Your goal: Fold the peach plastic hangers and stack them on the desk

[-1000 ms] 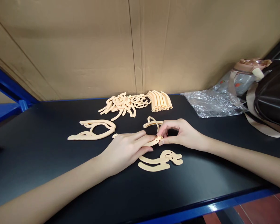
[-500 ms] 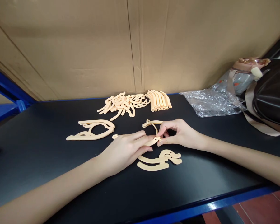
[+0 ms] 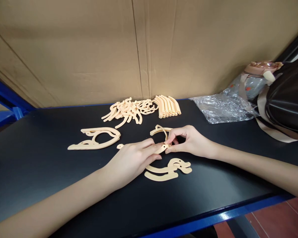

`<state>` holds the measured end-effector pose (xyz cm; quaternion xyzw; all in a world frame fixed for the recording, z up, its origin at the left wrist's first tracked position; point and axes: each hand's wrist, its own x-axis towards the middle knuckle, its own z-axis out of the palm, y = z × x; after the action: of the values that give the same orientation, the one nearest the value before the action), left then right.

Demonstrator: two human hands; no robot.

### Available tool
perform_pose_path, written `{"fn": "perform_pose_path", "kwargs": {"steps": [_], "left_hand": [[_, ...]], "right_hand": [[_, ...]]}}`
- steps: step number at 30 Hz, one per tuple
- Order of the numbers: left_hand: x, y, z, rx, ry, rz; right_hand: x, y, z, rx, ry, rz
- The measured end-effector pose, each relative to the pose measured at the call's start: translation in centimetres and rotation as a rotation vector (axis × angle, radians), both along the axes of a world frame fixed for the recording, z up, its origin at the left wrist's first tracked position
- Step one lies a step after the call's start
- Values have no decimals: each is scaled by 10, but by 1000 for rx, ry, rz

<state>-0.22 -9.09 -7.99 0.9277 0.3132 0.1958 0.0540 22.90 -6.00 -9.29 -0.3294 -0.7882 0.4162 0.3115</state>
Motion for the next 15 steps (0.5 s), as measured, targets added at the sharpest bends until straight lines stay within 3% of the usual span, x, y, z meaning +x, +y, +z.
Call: {"fn": "perform_pose_path", "kwargs": {"steps": [4,12,15], "left_hand": [[2,0,1,6,19,7],[4,-2,3,18,69,44],[4,-3,3,12,74,49]], "right_hand": [[0,0,-1,19,6,-2],[0,-6,5,285,-124,-73],[0,-8,5,296,-145,-66]]}}
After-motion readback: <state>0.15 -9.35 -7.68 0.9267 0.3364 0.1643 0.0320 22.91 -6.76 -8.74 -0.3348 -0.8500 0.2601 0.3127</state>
